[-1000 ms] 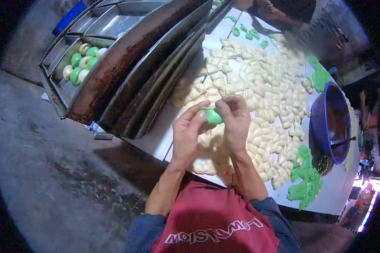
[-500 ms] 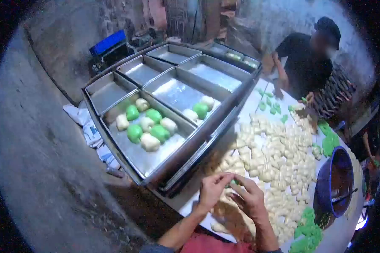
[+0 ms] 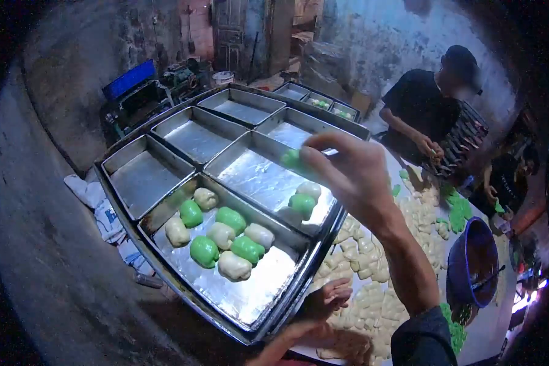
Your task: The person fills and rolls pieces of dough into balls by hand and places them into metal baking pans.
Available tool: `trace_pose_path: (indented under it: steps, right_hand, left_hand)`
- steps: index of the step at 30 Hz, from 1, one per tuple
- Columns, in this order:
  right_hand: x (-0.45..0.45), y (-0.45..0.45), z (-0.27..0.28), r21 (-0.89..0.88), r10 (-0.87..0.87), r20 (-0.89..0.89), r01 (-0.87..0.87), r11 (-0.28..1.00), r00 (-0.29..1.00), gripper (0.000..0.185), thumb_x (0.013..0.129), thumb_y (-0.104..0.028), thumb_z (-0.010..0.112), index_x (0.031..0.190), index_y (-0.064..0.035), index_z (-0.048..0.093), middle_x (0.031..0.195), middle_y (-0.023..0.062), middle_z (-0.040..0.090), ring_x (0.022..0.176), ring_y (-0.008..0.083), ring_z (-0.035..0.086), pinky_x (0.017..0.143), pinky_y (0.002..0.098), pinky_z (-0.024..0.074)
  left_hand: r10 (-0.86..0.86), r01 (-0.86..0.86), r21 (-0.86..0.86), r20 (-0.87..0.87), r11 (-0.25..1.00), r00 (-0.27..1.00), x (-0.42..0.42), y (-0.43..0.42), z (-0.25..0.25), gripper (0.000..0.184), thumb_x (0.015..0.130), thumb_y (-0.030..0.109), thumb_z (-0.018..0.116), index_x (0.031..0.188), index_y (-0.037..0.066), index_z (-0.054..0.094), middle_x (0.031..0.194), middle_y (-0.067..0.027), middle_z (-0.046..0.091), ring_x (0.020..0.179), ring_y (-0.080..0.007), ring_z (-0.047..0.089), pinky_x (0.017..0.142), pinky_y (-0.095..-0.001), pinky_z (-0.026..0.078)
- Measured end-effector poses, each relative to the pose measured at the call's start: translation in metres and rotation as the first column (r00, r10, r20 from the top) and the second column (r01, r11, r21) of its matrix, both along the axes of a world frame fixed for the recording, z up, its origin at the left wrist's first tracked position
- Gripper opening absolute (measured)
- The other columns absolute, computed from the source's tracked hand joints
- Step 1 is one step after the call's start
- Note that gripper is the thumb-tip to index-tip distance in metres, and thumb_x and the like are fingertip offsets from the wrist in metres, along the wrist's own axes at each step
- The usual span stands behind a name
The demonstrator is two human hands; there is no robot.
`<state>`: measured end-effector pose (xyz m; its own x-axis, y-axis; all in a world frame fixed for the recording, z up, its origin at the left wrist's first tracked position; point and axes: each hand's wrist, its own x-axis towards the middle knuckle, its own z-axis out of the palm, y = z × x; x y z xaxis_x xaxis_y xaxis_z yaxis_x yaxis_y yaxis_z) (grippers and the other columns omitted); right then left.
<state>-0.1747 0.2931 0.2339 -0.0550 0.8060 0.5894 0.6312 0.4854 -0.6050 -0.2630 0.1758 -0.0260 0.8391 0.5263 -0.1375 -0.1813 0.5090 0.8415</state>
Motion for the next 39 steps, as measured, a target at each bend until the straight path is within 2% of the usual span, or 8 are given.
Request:
trace_pose_path:
  steps: [5,16,18,19,21,24,32,39]
  right_hand:
    - [-0.013,0.067,-0.031,-0.377,0.217,0.624,0.046,0.925,0.75,0.03,0.083,-0.031,0.065,0.1,-0.0065,0.066,0.087,0.0185,0.068,0.081,0.0348,0.066,0.074,0.0423,0.0507]
    - [-0.031,0.052,-0.019,-0.408,0.27,0.686,0.05,0.912,0.676,0.024,0.079,-0.025,0.062,0.087,-0.0035,0.069,0.081,0.0195,0.067,0.075,0.0353,0.065,0.07,0.0436,0.0517]
    - [-0.029,0.047,-0.024,-0.384,0.266,0.57,-0.034,0.923,0.777,0.024,0.079,-0.022,0.058,0.084,-0.0009,0.069,0.08,0.0222,0.066,0.075,0.0375,0.065,0.07,0.0451,0.0523]
    - [-0.028,0.042,-0.023,-0.307,0.238,0.667,-0.031,0.951,0.706,0.022,0.076,-0.017,0.057,0.082,0.0007,0.069,0.08,0.0235,0.066,0.077,0.0384,0.066,0.07,0.0452,0.0527]
    - [-0.015,0.046,-0.039,-0.194,0.243,0.653,-0.152,0.969,0.718,0.023,0.075,-0.019,0.058,0.08,-0.0001,0.069,0.081,0.0209,0.067,0.076,0.0366,0.067,0.063,0.0464,0.0534]
    - [-0.005,0.069,-0.091,0.672,-0.044,0.211,-0.112,0.732,0.977,0.021,0.076,-0.03,0.059,0.087,-0.0124,0.063,0.07,0.0092,0.059,0.076,0.0271,0.064,0.069,0.0452,0.0478]
    - [0.116,-0.243,-0.171,0.218,-0.477,-0.106,0.489,0.845,0.872,0.015,0.083,-0.022,0.062,0.085,-0.0075,0.063,0.078,0.0091,0.061,0.068,0.026,0.06,0.057,0.0401,0.0471]
    - [0.143,-0.521,-0.277,-0.527,-0.975,0.147,0.822,-0.218,-0.164,0.026,0.085,-0.019,0.068,0.103,-0.0016,0.065,0.084,0.01,0.069,0.07,0.0125,0.064,0.062,0.0284,0.0504]
  left_hand:
    - [0.049,-0.039,0.075,-0.133,0.996,0.99,-0.017,-0.008,0.011,0.044,0.094,0.017,0.058,0.135,0.009,0.043,0.124,-0.0066,0.056,0.098,-0.0162,0.059,0.086,-0.0287,0.048]
    - [0.015,0.02,0.167,-0.205,0.986,0.979,-0.013,-0.005,-0.03,0.035,0.089,0.013,0.063,0.121,0.004,0.056,0.127,-0.0108,0.054,0.107,-0.0195,0.057,0.092,-0.0306,0.05]
    - [0.055,-0.036,0.101,-0.195,0.994,0.979,-0.016,-0.008,-0.004,0.025,0.09,0.013,0.061,0.113,0.004,0.062,0.128,-0.0119,0.054,0.106,-0.02,0.059,0.089,-0.0313,0.051]
    - [0.179,-0.015,0.806,-0.114,0.591,0.977,-0.016,-0.007,-0.05,0.029,0.09,0.015,0.059,0.116,0.001,0.06,0.124,-0.012,0.057,0.106,-0.0178,0.059,0.086,-0.0306,0.053]
    - [0.057,-0.038,0.071,-0.295,0.997,0.954,-0.015,-0.011,-0.006,0.034,0.091,0.026,0.061,0.116,0.003,0.06,0.113,-0.01,0.065,0.092,-0.0155,0.065,0.082,-0.0278,0.051]
    - [0.143,-0.079,0.233,-0.272,0.969,0.951,-0.016,-0.02,-0.002,0.048,0.09,0.027,0.06,0.128,0.0,0.047,0.108,-0.0129,0.063,0.092,-0.0173,0.064,0.077,-0.0299,0.052]
    - [-0.005,0.104,0.238,-0.384,0.966,0.923,0.024,-0.044,0.003,0.031,0.092,0.013,0.059,0.119,-0.001,0.055,0.103,-0.0085,0.065,0.076,-0.0128,0.061,0.068,-0.0237,0.049]
    - [-0.292,0.433,0.194,-0.497,0.88,0.817,0.109,-0.119,0.013,0.04,0.093,0.016,0.059,0.128,0.0,0.049,0.097,-0.0087,0.066,0.073,-0.0094,0.061,0.064,-0.0212,0.048]
